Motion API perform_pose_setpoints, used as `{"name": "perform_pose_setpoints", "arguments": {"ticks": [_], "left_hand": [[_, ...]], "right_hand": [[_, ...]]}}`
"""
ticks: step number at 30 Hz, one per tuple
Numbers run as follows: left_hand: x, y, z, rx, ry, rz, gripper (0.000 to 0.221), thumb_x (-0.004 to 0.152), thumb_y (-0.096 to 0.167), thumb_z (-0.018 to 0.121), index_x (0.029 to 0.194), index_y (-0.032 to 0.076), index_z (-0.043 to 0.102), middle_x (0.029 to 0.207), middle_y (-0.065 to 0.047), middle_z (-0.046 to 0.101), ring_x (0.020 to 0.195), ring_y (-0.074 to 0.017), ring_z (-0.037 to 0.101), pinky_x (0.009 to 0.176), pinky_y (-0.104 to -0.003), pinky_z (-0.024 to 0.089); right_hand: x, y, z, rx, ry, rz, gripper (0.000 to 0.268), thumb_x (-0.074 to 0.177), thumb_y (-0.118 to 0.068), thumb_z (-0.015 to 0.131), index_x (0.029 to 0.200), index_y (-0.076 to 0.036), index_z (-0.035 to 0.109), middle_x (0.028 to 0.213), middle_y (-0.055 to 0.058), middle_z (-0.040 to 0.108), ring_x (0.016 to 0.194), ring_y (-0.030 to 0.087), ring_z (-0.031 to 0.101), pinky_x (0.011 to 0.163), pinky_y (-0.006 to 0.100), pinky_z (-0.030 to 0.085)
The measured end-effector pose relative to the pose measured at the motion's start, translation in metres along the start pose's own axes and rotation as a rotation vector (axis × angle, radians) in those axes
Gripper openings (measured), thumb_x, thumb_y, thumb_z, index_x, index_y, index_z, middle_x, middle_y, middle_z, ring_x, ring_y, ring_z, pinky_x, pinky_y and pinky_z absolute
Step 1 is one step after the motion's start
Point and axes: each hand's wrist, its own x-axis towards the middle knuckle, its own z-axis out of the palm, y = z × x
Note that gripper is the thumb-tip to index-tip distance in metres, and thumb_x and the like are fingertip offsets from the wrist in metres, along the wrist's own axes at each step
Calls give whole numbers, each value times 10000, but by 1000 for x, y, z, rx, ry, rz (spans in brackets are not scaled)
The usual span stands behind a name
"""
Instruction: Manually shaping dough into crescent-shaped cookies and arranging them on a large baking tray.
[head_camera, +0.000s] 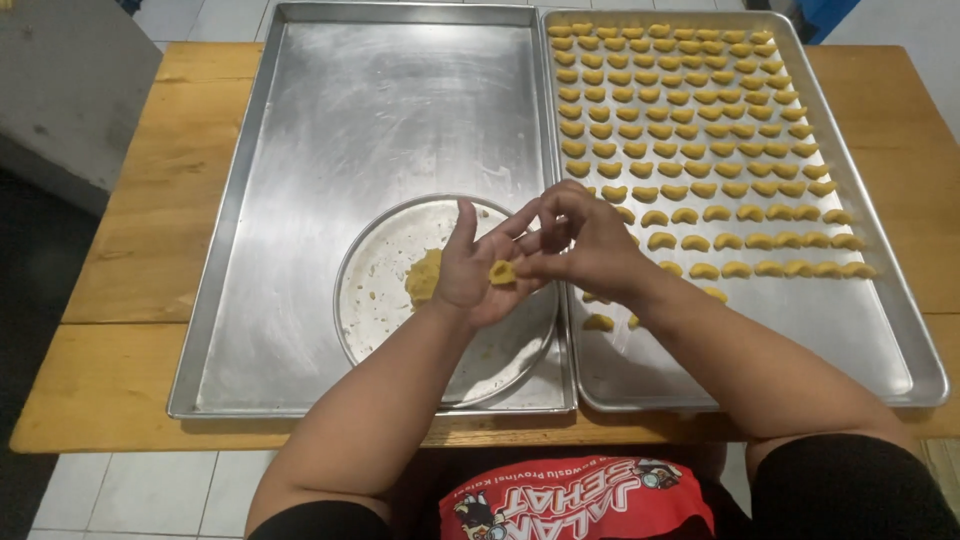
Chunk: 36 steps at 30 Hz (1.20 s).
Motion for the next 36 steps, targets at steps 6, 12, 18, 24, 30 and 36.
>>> {"name": "perform_pose_setpoints", "arguments": {"ticks": [6, 12, 18, 24, 30, 36], "left_hand": [[-7, -10, 2, -94, 145, 16, 1024, 654, 981, 445, 1270, 175, 589, 1201, -114, 643, 1037, -254, 677, 826, -323, 584], [-9, 2, 17, -261, 229, 142, 837, 746, 935, 399, 1034, 187, 637, 958, -8, 635, 878, -165, 671, 831, -286, 560], [-5, -13, 23, -195, 101, 82, 938, 700, 969, 394, 1181, 193, 606, 1134, -43, 612, 1006, -230, 653, 926, -368, 526], [-9, -27, 30, -84, -30, 30, 1095, 645, 1011, 388, 1357, 200, 570, 1346, -86, 584, 1159, -307, 630, 1040, -466, 483], [19, -66, 44, -20, -100, -36, 1246, 642, 1036, 261, 1454, 137, 548, 1348, -130, 631, 1231, -332, 608, 1111, -430, 444], [5, -45, 23, 124, -395, 291, 953, 908, 838, 383, 1560, 143, 356, 1486, -191, 409, 1461, -397, 351, 1241, -559, 151]], "right_hand": [[10, 14, 46, -134, 89, -415, 569, 1026, -524, 491, 1368, -73, 548, 1255, 145, 558, 846, 256, 666, 751, 398, 553], [-3, 18, 77, -332, -45, -715, 895, 1011, -697, 147, 1645, -65, 121, 1702, 219, 127, 1553, 417, 164, 1259, 540, 85], [5, 17, 63, -748, 238, -530, 953, 988, -740, 30, 1671, -77, -10, 1723, 188, -102, 1553, 388, -180, 1231, 506, -169], [-29, -7, 69, -490, 108, -846, 972, 891, -876, 187, 1656, -278, 158, 1740, 78, -83, 1545, 297, -276, 1172, 445, -316], [-18, 11, 37, -789, 311, -416, 1102, 879, -888, 36, 1679, -138, -62, 1697, 245, -174, 1497, 471, -288, 1121, 692, -212], [-39, 7, 52, -518, 140, -857, 985, 880, -897, 204, 1661, -301, 137, 1738, 110, -61, 1555, 281, -251, 1157, 535, -316]]}}
